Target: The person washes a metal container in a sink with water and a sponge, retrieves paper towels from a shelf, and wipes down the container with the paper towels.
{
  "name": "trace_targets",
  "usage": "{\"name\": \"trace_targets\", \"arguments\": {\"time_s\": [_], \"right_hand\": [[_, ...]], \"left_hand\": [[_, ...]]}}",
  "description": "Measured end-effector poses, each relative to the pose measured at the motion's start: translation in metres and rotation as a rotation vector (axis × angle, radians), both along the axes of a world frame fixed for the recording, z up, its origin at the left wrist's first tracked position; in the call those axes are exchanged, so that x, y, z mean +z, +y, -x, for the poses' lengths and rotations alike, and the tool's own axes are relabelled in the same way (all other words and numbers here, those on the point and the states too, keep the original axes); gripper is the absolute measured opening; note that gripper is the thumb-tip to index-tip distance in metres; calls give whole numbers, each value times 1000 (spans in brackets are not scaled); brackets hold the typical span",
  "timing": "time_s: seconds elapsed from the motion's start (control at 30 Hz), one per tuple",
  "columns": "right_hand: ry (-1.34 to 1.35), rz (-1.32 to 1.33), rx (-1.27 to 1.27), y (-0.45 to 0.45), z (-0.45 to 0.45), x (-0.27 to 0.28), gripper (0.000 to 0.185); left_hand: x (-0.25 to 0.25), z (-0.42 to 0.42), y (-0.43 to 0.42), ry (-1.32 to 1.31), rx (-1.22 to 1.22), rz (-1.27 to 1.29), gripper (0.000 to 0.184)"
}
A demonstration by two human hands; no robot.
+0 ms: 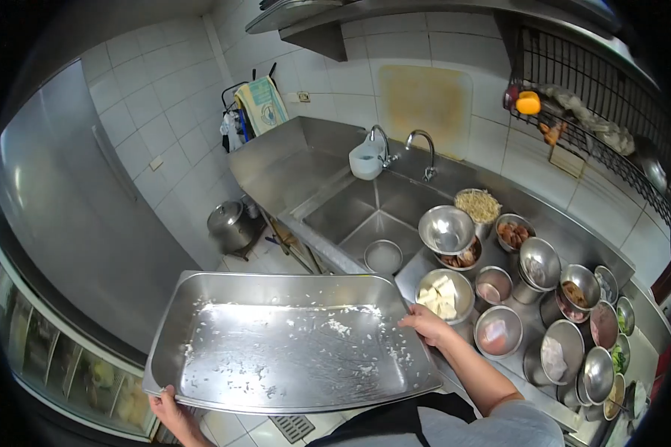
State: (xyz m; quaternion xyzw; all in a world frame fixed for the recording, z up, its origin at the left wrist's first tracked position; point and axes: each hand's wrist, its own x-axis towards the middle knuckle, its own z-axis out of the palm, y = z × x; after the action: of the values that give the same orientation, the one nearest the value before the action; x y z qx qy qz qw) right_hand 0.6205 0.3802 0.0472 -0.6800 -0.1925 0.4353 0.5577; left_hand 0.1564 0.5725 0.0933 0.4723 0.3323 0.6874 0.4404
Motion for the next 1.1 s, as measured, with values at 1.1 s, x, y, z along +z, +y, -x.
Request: {"name": "trace_targets", "arguments": {"time_s": [1.1], "right_hand": [[546, 95, -763, 221, -319, -182, 63]], "left_hand": [[-28, -514, 448, 179, -959, 45, 35]]}}
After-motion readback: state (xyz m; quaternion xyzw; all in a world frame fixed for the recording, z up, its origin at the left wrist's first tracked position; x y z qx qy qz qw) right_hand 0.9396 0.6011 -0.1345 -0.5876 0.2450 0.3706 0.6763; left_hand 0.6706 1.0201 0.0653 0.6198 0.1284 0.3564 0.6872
